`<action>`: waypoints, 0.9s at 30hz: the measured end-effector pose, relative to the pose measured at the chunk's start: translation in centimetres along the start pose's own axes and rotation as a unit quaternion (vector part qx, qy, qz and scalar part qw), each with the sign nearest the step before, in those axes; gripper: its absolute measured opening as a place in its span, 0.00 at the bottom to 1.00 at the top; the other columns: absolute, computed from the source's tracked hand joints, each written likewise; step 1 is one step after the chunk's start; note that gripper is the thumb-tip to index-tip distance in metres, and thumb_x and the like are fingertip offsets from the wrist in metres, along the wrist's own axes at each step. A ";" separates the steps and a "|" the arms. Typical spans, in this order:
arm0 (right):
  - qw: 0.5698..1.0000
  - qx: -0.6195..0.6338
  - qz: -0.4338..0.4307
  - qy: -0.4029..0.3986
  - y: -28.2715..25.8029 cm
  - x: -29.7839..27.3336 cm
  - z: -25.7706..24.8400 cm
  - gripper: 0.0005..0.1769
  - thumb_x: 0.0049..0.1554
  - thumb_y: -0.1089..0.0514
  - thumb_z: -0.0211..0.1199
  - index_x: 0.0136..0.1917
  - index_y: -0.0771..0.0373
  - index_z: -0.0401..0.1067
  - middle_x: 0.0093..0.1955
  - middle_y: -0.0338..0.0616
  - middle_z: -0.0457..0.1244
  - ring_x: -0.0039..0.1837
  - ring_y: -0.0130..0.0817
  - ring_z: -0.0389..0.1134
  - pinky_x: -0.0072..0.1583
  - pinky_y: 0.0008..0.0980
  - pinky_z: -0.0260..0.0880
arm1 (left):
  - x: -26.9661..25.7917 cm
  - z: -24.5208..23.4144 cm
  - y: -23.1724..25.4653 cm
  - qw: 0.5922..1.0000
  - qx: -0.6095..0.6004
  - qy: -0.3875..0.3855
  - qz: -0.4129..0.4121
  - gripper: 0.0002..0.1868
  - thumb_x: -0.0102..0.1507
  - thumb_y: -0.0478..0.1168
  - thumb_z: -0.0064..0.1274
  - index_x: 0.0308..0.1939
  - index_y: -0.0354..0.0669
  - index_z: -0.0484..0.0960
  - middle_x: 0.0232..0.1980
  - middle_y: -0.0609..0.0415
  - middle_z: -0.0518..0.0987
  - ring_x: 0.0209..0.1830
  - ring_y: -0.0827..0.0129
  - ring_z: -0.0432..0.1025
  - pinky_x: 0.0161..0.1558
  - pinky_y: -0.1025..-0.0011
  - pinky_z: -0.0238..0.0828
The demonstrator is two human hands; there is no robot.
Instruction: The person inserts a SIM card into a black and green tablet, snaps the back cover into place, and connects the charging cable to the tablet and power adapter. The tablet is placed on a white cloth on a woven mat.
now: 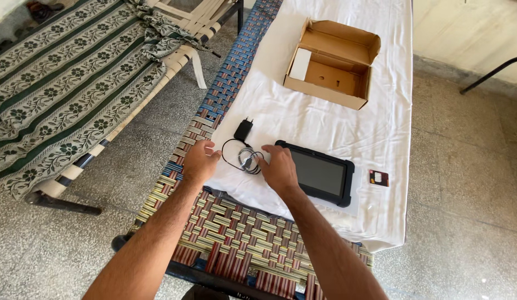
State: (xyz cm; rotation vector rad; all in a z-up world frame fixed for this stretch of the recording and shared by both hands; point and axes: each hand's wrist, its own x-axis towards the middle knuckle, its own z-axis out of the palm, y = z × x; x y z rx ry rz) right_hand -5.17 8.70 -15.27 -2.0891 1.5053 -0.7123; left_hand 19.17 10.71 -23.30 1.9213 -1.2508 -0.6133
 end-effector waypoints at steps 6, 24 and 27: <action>0.989 -0.114 0.060 -0.072 -1.0 1.3 1.6 0.19 0.50 0.56 0.75 0.55 0.60 0.78 0.60 0.52 0.64 0.64 0.50 0.62 0.65 0.46 0.63 | 1.9 1.0 -0.9 0.984 -0.116 -0.116 -0.071 0.22 0.60 0.43 0.65 0.52 0.34 0.80 0.32 0.50 0.86 0.25 0.69 0.78 0.28 0.69 0.73; 0.860 0.468 0.187 0.079 0.9 -0.1 -3.2 0.13 0.55 0.68 0.70 0.55 0.73 0.78 0.44 0.45 0.73 0.44 0.26 0.72 0.49 0.25 0.75 | 5.4 -3.9 8.1 0.888 -0.344 -0.300 0.044 0.11 0.70 0.42 0.51 0.48 0.35 0.79 0.31 0.52 0.82 0.26 0.73 0.77 0.28 0.76 0.73; 0.854 0.484 0.170 0.085 2.0 -0.6 -4.3 0.13 0.55 0.68 0.70 0.54 0.73 0.78 0.46 0.46 0.73 0.46 0.26 0.74 0.51 0.24 0.77 | 6.0 -3.4 8.7 0.890 -0.350 -0.285 0.065 0.11 0.71 0.42 0.50 0.48 0.36 0.80 0.31 0.52 0.82 0.26 0.73 0.76 0.28 0.75 0.72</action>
